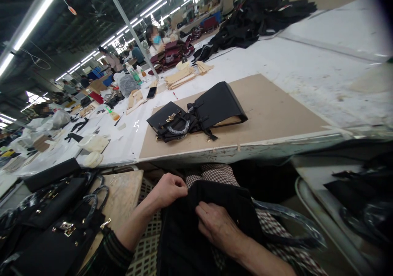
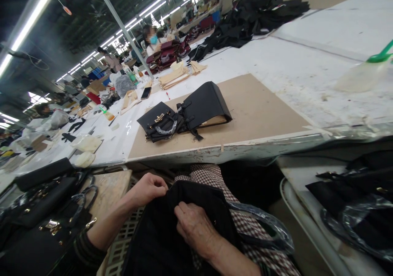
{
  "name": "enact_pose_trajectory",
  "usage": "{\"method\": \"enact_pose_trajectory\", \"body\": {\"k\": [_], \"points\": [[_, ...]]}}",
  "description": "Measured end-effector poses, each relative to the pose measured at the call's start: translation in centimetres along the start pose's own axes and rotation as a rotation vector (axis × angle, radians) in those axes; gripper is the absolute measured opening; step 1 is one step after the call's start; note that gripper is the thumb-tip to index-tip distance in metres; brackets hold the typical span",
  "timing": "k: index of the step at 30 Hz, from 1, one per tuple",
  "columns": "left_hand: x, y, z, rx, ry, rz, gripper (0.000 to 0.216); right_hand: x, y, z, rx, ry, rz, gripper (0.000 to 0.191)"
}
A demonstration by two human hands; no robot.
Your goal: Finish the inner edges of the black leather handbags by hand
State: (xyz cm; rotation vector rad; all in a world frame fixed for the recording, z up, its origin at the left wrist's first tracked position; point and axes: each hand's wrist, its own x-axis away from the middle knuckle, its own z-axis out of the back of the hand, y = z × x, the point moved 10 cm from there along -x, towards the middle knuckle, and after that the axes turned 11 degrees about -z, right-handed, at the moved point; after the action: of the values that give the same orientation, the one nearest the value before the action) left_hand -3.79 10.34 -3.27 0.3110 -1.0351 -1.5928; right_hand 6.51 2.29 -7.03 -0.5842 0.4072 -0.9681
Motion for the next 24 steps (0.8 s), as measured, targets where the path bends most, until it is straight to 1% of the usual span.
{"method": "enact_pose_trajectory", "body": {"k": [4,8,10,12,13,15,17,19,20,22,23,24], "points": [[0.0,-0.1,-0.2,0.072,-0.028,0.016,0.02,-0.1,0.1,0.1,0.022,-0.014,-0.014,0.017],[0.9,0.9,-0.2,0.124,-0.078,0.001,0.03,-0.2,0.7,0.6,0.014,0.0,-0.064,0.014],[1.6,1.1,-0.8,0.204,-0.121,0.004,0.031,-0.4,1.1,0.7,0.001,0.005,-0.087,0.014],[2.2,0.8,-1.8,0.321,-0.145,0.026,0.037,-0.6,1.4,0.7,-0.005,-0.002,-0.105,0.014],[2.4,0.4,-2.1,0.372,-0.135,0.042,0.039,-0.7,1.5,0.7,-0.003,-0.008,-0.116,0.014],[2.5,-0.5,-2.3,0.427,-0.085,0.062,0.036,-0.8,1.5,0.9,0.02,-0.034,-0.15,0.014],[2.5,-1.1,-2.3,0.45,-0.057,0.065,0.033,-0.3,1.1,1.4,0.084,-0.12,-0.189,0.014],[2.6,-1.2,-2.3,0.467,-0.071,0.055,0.031,0.7,0.0,2.6,0.161,-0.262,-0.179,0.009],[2.7,-1.2,-2.3,0.481,-0.084,0.053,0.031,1.4,-0.7,3.6,0.183,-0.344,-0.147,0.005],[3.0,-1.0,-2.1,0.509,-0.102,0.05,0.029,2.2,-2.7,7.1,0.097,-0.43,-0.039,0.008],[3.1,-0.8,-2.0,0.521,-0.107,0.049,0.029,2.2,-3.2,8.9,0.034,-0.469,-0.023,0.01],[3.2,-0.6,-2.0,0.528,-0.111,0.05,0.029,1.8,-3.5,11.0,-0.026,-0.468,-0.017,0.011]]}}
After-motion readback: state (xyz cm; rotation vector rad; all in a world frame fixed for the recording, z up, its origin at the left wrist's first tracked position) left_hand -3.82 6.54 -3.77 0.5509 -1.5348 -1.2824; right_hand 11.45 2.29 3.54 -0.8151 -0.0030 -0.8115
